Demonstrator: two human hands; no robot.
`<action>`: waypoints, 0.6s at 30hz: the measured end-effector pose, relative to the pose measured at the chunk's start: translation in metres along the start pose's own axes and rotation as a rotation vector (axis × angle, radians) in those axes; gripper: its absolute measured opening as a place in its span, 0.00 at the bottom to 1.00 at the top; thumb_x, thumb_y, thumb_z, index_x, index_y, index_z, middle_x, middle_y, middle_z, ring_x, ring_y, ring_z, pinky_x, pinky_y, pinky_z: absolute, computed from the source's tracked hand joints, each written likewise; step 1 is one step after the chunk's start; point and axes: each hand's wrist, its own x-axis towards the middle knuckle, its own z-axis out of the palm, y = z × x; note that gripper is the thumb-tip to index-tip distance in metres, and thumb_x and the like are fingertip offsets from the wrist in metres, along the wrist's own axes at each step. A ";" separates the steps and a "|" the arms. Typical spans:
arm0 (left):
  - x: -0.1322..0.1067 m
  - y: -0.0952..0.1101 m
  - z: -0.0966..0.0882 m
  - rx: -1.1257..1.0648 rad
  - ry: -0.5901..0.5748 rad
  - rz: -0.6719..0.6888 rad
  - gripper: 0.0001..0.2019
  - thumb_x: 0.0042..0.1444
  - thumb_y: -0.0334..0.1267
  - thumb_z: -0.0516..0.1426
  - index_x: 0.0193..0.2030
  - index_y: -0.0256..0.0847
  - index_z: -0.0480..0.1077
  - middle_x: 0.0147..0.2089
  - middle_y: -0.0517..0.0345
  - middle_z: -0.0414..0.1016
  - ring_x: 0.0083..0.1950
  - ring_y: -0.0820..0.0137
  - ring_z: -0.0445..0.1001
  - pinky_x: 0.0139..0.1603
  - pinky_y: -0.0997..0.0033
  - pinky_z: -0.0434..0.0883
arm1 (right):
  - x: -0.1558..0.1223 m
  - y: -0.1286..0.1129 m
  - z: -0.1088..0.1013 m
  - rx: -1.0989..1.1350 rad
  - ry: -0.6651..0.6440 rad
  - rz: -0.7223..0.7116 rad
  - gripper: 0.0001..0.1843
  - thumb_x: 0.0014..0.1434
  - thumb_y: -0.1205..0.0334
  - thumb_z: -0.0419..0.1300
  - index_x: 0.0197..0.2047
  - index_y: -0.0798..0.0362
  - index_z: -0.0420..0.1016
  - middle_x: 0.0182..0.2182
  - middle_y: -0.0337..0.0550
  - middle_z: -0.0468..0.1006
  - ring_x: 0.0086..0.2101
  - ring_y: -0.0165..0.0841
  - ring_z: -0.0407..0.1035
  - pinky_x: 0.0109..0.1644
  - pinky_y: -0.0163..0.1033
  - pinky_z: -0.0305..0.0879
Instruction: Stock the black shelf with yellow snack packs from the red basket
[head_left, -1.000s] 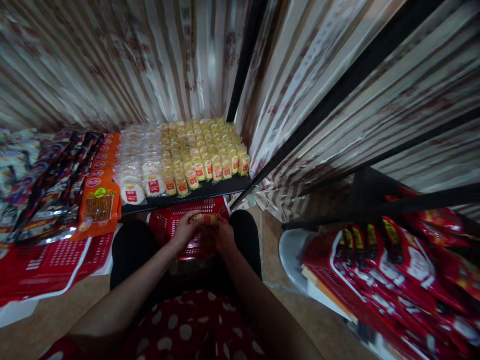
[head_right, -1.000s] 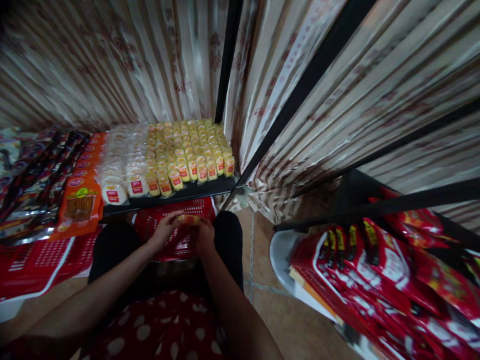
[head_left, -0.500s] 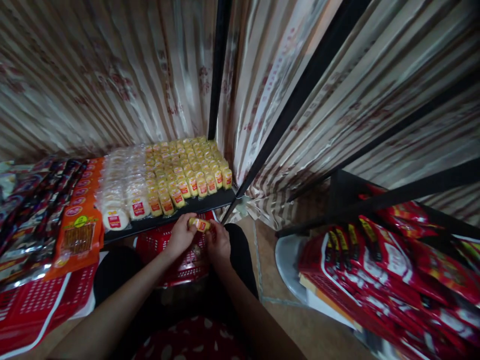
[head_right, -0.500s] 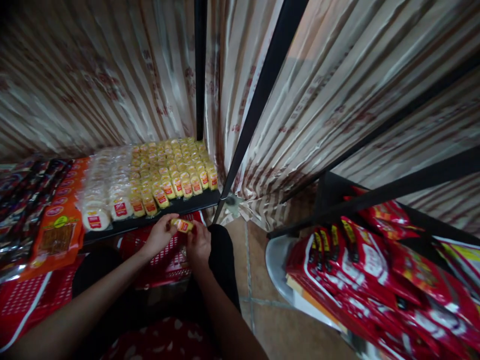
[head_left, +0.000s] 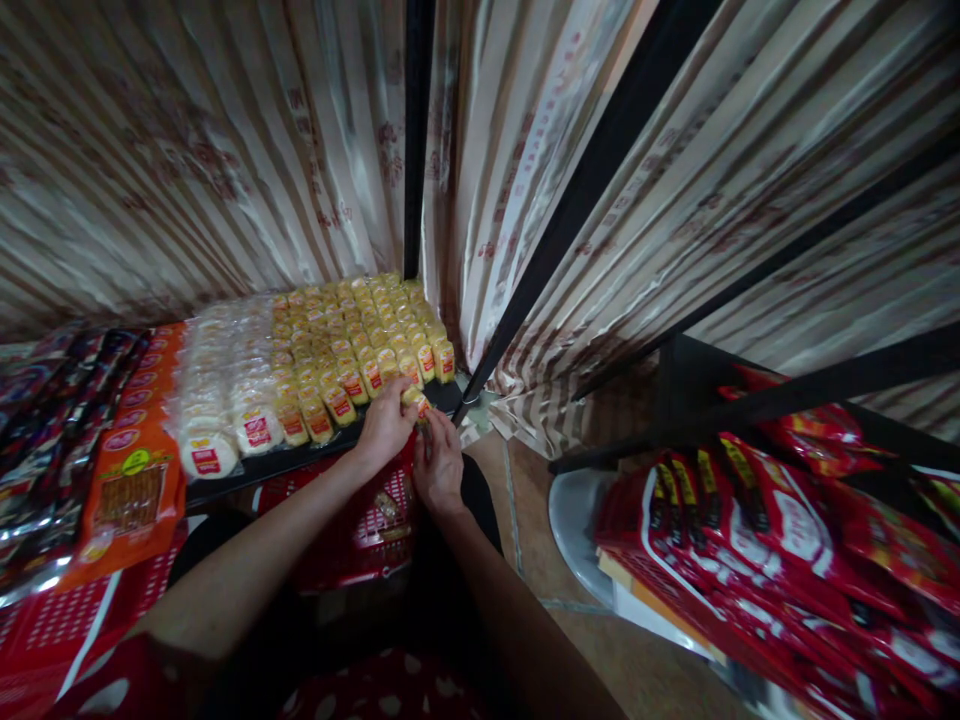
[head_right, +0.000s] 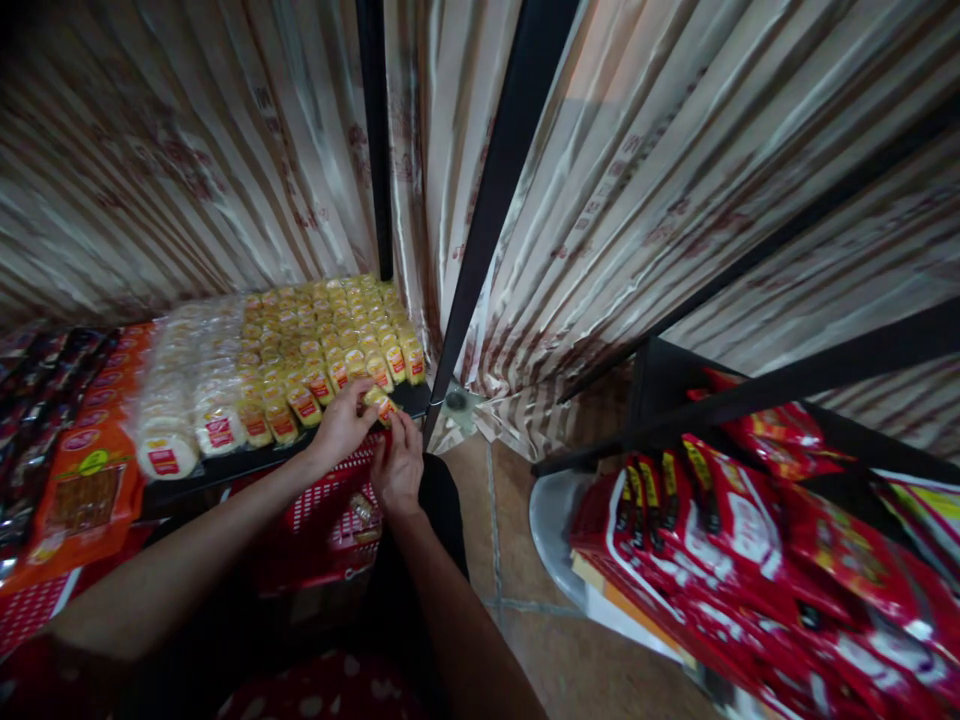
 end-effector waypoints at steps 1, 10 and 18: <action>0.006 0.003 0.001 0.014 -0.001 0.015 0.18 0.52 0.28 0.53 0.51 0.35 0.65 0.50 0.47 0.70 0.51 0.64 0.70 0.54 0.62 0.67 | 0.004 0.000 0.001 -0.003 0.003 0.006 0.25 0.58 0.65 0.48 0.59 0.57 0.61 0.56 0.54 0.64 0.57 0.38 0.56 0.60 0.48 0.56; 0.044 0.018 0.014 0.177 -0.110 0.163 0.18 0.54 0.27 0.50 0.53 0.37 0.65 0.49 0.49 0.69 0.50 0.64 0.69 0.54 0.61 0.67 | 0.029 0.014 0.011 0.034 0.012 0.075 0.28 0.56 0.68 0.47 0.61 0.59 0.58 0.59 0.55 0.60 0.59 0.40 0.54 0.61 0.50 0.55; 0.060 0.016 0.018 0.370 -0.125 0.220 0.14 0.55 0.29 0.52 0.48 0.37 0.68 0.45 0.48 0.72 0.50 0.61 0.67 0.54 0.60 0.65 | 0.035 0.021 0.016 0.064 0.008 0.073 0.28 0.56 0.69 0.47 0.61 0.62 0.59 0.58 0.57 0.61 0.59 0.39 0.55 0.61 0.48 0.56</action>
